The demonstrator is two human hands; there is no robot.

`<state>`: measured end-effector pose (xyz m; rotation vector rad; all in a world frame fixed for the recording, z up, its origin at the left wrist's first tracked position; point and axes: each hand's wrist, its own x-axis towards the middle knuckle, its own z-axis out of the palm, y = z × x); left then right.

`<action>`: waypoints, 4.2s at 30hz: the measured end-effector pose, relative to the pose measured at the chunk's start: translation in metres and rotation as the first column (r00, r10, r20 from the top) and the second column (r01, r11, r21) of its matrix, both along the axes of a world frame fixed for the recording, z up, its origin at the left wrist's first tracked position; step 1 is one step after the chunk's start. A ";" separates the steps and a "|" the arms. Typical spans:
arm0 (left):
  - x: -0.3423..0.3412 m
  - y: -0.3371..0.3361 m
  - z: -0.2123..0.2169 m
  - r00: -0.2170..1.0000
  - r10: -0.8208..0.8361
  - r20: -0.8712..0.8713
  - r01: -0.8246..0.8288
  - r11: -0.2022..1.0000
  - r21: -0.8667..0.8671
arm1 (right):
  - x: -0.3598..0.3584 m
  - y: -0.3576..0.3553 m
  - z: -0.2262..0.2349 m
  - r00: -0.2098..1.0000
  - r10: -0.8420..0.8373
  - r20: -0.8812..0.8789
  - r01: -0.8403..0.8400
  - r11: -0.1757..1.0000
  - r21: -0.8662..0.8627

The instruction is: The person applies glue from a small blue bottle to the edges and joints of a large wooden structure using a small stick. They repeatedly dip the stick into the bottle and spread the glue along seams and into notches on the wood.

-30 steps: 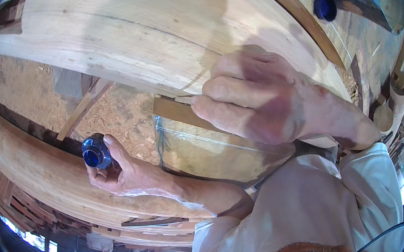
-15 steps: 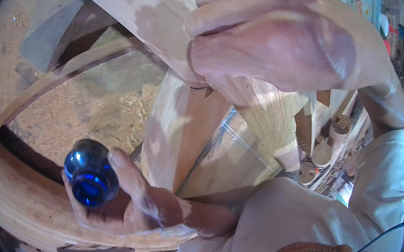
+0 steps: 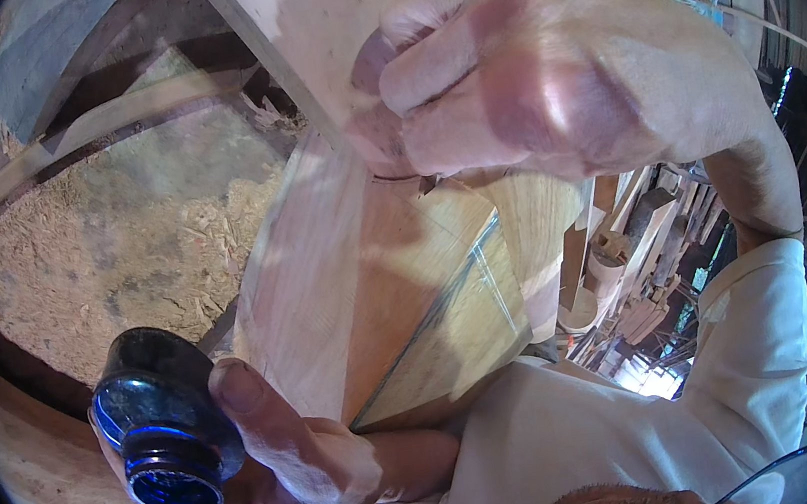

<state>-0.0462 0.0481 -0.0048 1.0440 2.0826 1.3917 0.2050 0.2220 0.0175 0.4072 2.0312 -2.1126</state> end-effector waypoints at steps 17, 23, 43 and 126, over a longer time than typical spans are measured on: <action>-0.003 -0.002 0.001 0.996 -0.086 -0.016 0.085 0.995 -0.044 | -0.003 -0.030 -0.001 0.988 -0.136 0.067 0.095 0.902 0.421; -0.005 -0.005 0.002 0.997 -0.072 -0.029 0.070 0.996 -0.061 | -0.009 -0.027 -0.002 0.987 -0.130 0.096 0.076 0.897 0.435; 0.009 -0.003 0.009 0.999 0.047 0.007 -0.046 0.989 -0.138 | -0.002 -0.030 0.006 0.977 -0.104 0.185 0.007 0.885 0.465; 0.034 -0.001 -0.009 0.868 -0.220 -0.445 0.295 0.949 0.107 | 0.022 -0.314 -0.013 0.238 -0.840 -0.487 0.747 -0.162 0.644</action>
